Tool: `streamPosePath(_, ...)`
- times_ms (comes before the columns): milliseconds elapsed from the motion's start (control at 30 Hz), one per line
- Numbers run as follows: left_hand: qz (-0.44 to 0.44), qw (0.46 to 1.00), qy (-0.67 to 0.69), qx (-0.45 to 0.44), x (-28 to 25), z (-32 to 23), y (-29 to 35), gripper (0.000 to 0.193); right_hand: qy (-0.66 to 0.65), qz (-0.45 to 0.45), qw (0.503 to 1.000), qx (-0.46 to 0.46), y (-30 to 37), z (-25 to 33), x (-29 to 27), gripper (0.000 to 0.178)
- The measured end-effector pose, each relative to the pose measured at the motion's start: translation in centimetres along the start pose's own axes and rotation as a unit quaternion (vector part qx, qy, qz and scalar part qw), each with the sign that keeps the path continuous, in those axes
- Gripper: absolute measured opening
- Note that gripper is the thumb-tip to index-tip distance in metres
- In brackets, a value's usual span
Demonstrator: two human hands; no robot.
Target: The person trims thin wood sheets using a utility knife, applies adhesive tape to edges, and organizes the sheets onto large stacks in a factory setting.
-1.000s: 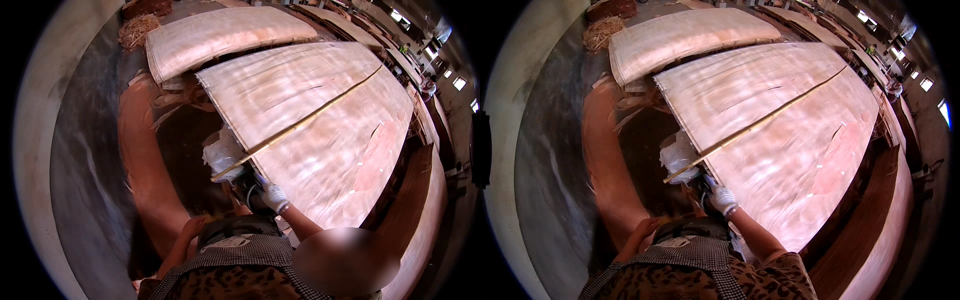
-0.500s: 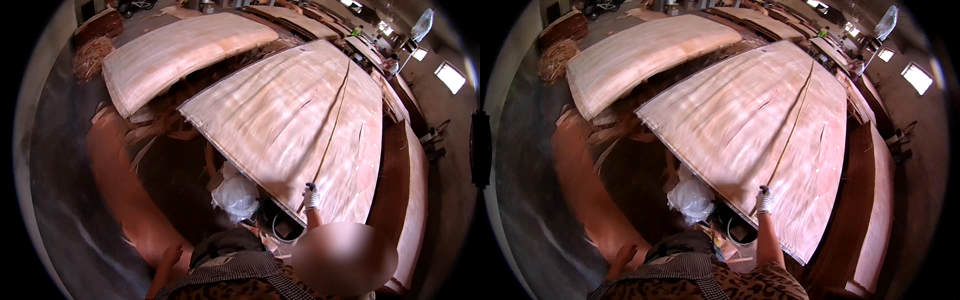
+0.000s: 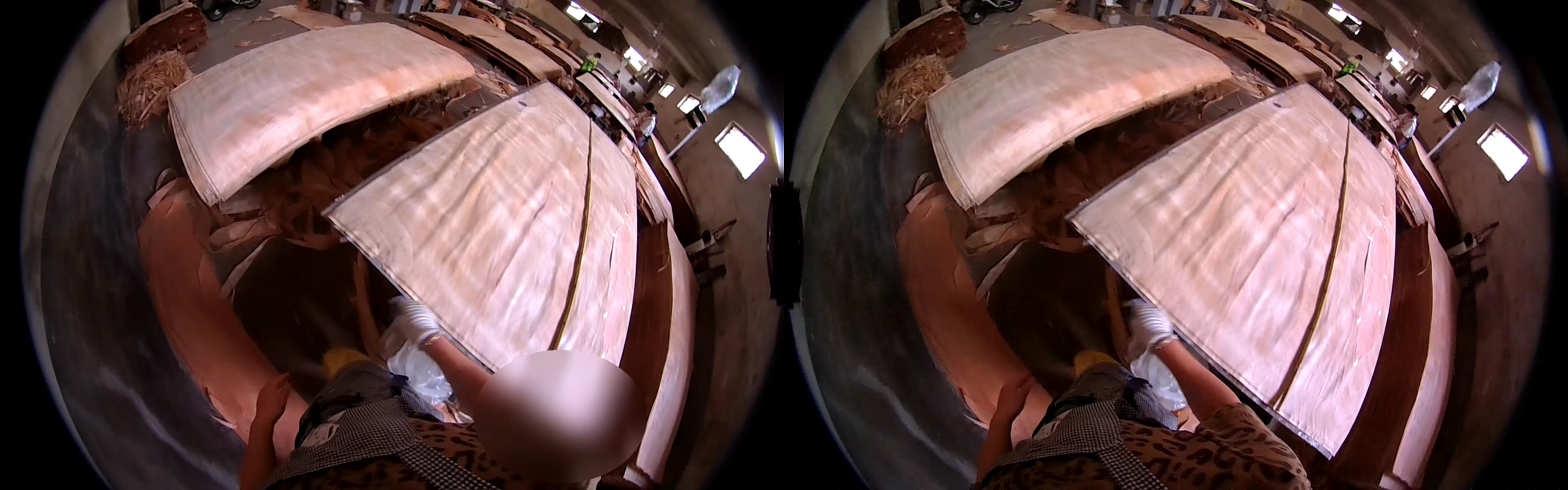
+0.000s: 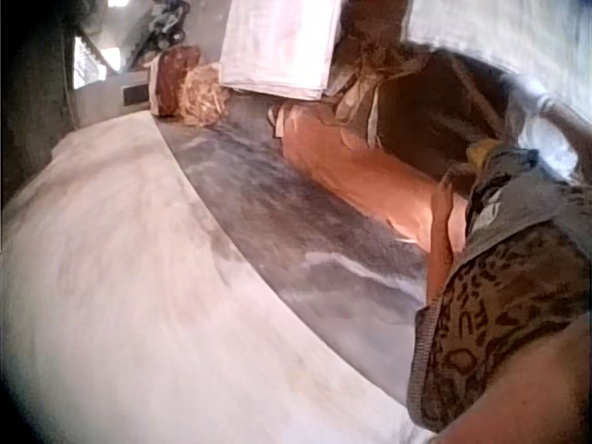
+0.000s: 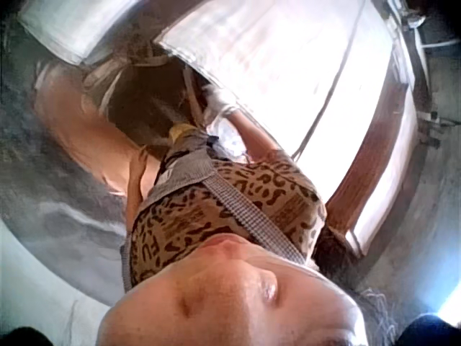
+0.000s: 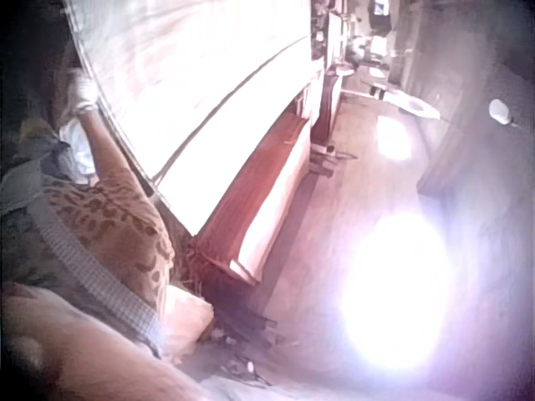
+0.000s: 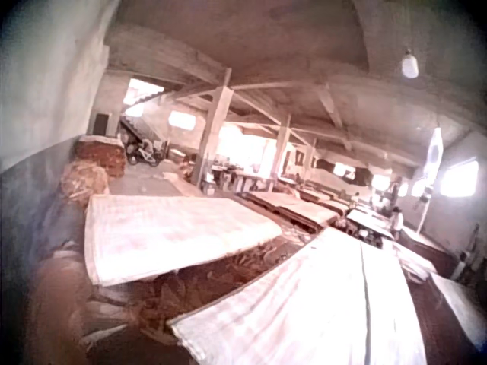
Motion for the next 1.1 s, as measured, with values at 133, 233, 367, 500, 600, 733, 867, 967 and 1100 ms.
streamPosePath(133, -0.067, 0.989, 0.033, -0.13, -1.4, 9.9, 2.0, 0.03, 0.067, 0.158, 0.963, -0.206, -4.6, 14.6, 5.7, 0.03)
streamPosePath(233, -0.115, 0.964, 0.072, -0.23, 0.2, 17.8, 6.8, 0.03, 0.246, 0.272, 0.865, -0.343, -5.3, 26.0, 10.8, 0.028)
streamPosePath(367, -0.138, 0.934, 0.102, -0.312, 1.3, 20.4, 14.6, 0.031, 0.296, 0.309, 0.804, -0.414, -5.9, 35.7, 17.0, 0.023)
streamPosePath(500, -0.173, 0.918, 0.011, -0.357, -6.3, 19.3, 11.9, 0.032, 0.088, 0.29, 0.847, -0.436, -8.9, 38.9, 19.8, 0.028)
streamPosePath(600, -0.279, 0.882, 0.125, -0.36, -12.1, 23.0, 14.6, 0.033, 0.162, 0.349, 0.811, -0.441, -7.5, 41.6, 24.9, 0.025)
streamPosePath(733, -0.434, 0.808, 0.018, -0.397, -25.3, 24.2, 16.5, 0.036, 0.195, 0.401, 0.8, -0.401, -10.3, 42.7, 31.2, 0.024)
streamPosePath(867, -0.514, 0.762, -0.144, -0.365, -40.9, 23.9, 18.0, 0.041, 0.149, 0.421, 0.81, -0.38, -14.6, 45.1, 35.8, 0.022)
streamPosePath(967, -0.502, 0.706, -0.383, -0.32, -50.5, 23.4, 17.2, 0.043, 0.227, 0.402, 0.809, -0.364, -17.0, 49.2, 38.4, 0.034)
streamPosePath(1100, -0.368, 0.598, -0.627, -0.337, -61.9, 24.6, 14.2, 0.045, 0.232, 0.4, 0.796, -0.39, -20.3, 54.9, 43.0, 0.034)
Point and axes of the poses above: each hand's wrist, its own y-axis away from the middle knuckle, its own x-axis out of the palm, z = x × y, the point moved 8 cm from there along -y, towards the middle knuckle
